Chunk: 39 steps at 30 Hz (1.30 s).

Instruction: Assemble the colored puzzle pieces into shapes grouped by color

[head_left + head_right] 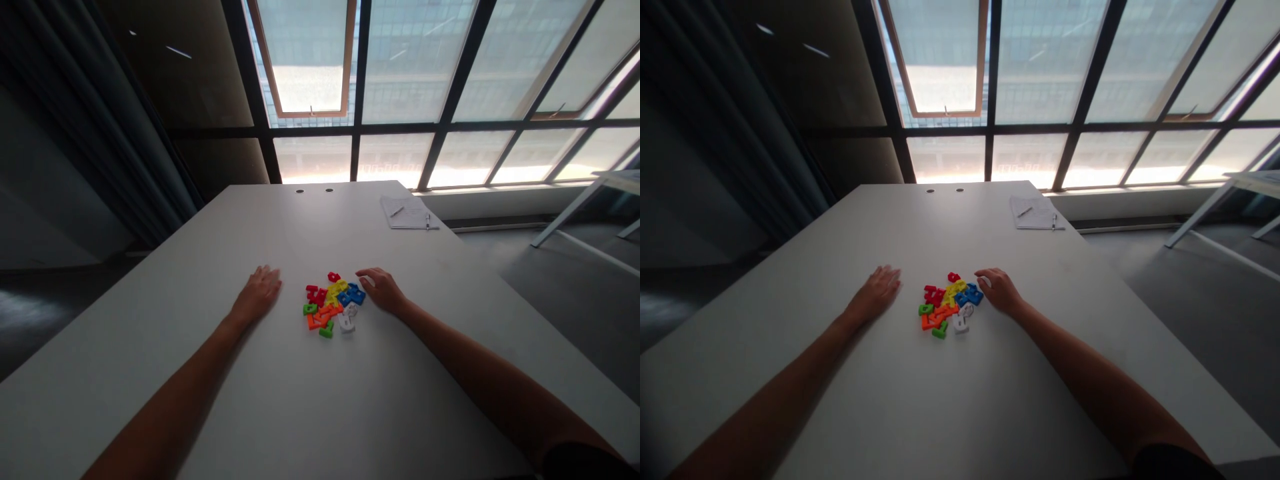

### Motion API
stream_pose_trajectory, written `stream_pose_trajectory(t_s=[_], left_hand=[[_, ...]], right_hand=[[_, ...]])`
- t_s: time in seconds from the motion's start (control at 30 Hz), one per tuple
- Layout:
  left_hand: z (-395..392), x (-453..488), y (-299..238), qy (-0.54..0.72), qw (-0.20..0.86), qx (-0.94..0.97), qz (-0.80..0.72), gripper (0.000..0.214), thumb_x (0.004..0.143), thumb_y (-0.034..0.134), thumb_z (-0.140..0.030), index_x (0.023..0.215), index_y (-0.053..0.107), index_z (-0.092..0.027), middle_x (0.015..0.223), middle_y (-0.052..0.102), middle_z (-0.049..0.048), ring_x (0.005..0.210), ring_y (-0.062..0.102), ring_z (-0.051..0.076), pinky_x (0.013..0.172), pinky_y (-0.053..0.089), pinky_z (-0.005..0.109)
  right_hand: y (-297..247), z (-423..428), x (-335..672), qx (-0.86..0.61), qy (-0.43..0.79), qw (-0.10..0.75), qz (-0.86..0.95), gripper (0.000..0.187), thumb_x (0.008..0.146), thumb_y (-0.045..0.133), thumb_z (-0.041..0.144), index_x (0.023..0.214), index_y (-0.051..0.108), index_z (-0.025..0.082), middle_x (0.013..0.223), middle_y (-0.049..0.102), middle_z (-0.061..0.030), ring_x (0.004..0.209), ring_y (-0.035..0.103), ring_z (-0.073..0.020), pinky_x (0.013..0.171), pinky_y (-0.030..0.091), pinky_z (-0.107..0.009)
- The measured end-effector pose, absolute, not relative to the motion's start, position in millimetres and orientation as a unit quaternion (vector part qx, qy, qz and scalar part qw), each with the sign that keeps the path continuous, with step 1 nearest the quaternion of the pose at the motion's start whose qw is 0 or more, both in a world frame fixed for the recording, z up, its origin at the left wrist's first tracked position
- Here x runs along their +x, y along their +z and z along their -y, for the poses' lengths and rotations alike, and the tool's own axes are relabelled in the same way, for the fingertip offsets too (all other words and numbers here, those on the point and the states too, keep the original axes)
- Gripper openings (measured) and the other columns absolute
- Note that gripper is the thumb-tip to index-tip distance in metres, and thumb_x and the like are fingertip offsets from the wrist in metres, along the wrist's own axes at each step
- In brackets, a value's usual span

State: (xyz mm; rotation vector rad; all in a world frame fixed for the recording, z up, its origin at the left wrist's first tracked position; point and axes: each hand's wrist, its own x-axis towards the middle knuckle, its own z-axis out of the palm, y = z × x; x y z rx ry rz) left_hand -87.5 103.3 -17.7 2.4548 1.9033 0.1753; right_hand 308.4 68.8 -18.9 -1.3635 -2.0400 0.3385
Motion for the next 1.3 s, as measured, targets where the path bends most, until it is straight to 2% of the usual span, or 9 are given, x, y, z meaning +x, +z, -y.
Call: stream_pose_trajectory(t_s=[0.2,0.3,0.47,0.6,0.8,0.9,1.03,1.2,1.3], left_hand=[[-63.2,-29.2,-8.5,0.137,0.174,0.853,-0.472,0.061,0.108,0.030,-0.049,0.161,0.050,-0.025,0.163,0.053,0.0045,0.151,0.049,0.024,0.130,0.034,0.041],[-60.1,-27.3,-4.3,0.195,0.220,0.851,-0.436,0.059,0.105,0.036,-0.044,0.158,0.054,-0.023,0.158,0.059,0.0056,0.142,0.059,0.024,0.124,0.043,0.038],[-69.9,-34.7,-10.6,0.294,0.311,0.804,-0.413,0.058,0.095,0.051,-0.037,0.150,0.062,-0.019,0.144,0.070,0.0107,0.128,0.069,0.028,0.116,0.052,0.045],[-71.9,-33.6,-14.8,0.348,0.398,0.760,-0.377,0.053,0.092,0.057,-0.035,0.140,0.069,-0.017,0.145,0.069,0.0127,0.129,0.069,0.029,0.112,0.056,0.047],[-64.9,-30.9,-15.0,0.290,0.333,0.812,-0.382,0.054,0.090,0.052,-0.021,0.140,0.069,-0.019,0.139,0.073,0.0114,0.116,0.075,0.024,0.094,0.063,0.035],[-62.8,-28.1,-13.1,0.297,0.306,0.823,-0.376,0.050,0.091,0.052,-0.020,0.137,0.071,-0.020,0.138,0.073,0.0106,0.114,0.075,0.023,0.097,0.061,0.034],[-59.2,-24.1,-7.8,0.303,0.279,0.835,-0.364,0.041,0.096,0.054,-0.024,0.131,0.074,-0.022,0.134,0.075,0.0097,0.115,0.073,0.023,0.102,0.059,0.036],[-54.5,-24.2,-5.4,0.306,0.353,0.800,-0.377,0.040,0.101,0.057,-0.037,0.133,0.073,-0.018,0.125,0.078,0.0123,0.098,0.077,0.022,0.086,0.063,0.033],[-56.4,-27.3,-8.0,0.307,0.354,0.794,-0.387,0.042,0.103,0.056,-0.039,0.135,0.072,-0.019,0.126,0.078,0.0114,0.102,0.077,0.023,0.091,0.063,0.036]], right_hand=[[-21.8,-70.1,310.4,-0.509,0.123,0.341,0.781,0.030,0.100,0.054,0.026,0.112,0.081,0.022,0.111,0.081,-0.0097,0.103,0.075,-0.0256,0.097,0.057,-0.041],[-24.8,-71.3,310.9,-0.483,0.129,0.364,0.786,0.025,0.098,0.059,0.021,0.107,0.082,0.022,0.104,0.082,-0.0091,0.096,0.076,-0.0245,0.093,0.057,-0.039],[-27.0,-71.4,311.6,-0.446,0.136,0.368,0.804,0.025,0.093,0.062,0.013,0.103,0.083,0.023,0.100,0.083,-0.0076,0.091,0.076,-0.0235,0.090,0.057,-0.037],[-27.4,-70.3,312.5,-0.427,0.144,0.368,0.813,0.029,0.089,0.062,0.007,0.101,0.083,0.022,0.097,0.083,-0.0064,0.089,0.076,-0.0224,0.088,0.057,-0.035],[-27.7,-70.0,313.1,-0.414,0.149,0.368,0.820,0.029,0.086,0.062,0.004,0.098,0.082,0.021,0.090,0.081,-0.0054,0.083,0.074,-0.0209,0.083,0.055,-0.033],[-27.0,-70.4,312.4,-0.416,0.147,0.368,0.819,0.028,0.087,0.062,0.003,0.096,0.082,0.021,0.089,0.081,-0.0050,0.082,0.074,-0.0206,0.082,0.054,-0.032],[-25.4,-70.6,311.2,-0.420,0.145,0.369,0.816,0.026,0.088,0.062,0.004,0.094,0.081,0.021,0.088,0.080,-0.0049,0.081,0.073,-0.0200,0.081,0.054,-0.031],[-25.7,-70.3,311.1,-0.430,0.145,0.360,0.815,0.024,0.088,0.062,0.006,0.092,0.079,0.022,0.088,0.080,-0.0045,0.081,0.073,-0.0201,0.082,0.053,-0.031],[-26.0,-69.1,311.0,-0.444,0.147,0.360,0.807,0.021,0.090,0.060,0.010,0.098,0.076,0.022,0.088,0.079,-0.0039,0.079,0.072,-0.0195,0.083,0.052,-0.032]])
